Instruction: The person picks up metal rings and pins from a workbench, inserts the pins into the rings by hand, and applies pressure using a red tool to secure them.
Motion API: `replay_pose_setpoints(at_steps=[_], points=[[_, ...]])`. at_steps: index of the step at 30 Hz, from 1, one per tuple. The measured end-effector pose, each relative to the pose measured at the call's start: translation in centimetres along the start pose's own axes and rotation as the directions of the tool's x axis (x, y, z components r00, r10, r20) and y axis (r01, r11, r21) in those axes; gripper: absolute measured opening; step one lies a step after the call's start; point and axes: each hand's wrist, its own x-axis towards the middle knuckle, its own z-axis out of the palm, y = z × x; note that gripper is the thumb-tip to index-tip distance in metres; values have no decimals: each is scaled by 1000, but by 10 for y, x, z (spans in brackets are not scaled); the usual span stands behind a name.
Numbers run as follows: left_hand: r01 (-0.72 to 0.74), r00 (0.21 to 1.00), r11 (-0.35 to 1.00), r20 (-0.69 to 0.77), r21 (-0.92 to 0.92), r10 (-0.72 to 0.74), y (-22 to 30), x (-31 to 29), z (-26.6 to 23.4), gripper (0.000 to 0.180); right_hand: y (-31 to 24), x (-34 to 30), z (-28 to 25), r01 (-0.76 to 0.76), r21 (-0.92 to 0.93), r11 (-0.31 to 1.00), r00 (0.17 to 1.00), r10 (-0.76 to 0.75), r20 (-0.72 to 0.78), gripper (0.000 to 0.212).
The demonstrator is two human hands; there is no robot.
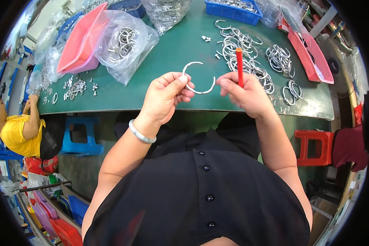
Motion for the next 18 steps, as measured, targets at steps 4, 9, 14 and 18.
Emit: replay_pose_setpoints(at_steps=[4,9,14,18], points=[[21,1000,1000,5,-19,-21,-8,-5,3,12,13,4,8,-25,95,995,999,23,30,18],[33,999,992,-35,125,-28,-9,-9,4,17,21,9,6,-106,130,986,994,100,55,13],[107,994,973,-35,203,-102,-7,-5,-8,18,25,13,6,-159,115,981,984,147,101,14],[170,985,973,-33,158,-167,-10,-4,-12,17,25,13,8,-185,105,977,978,173,120,14]])
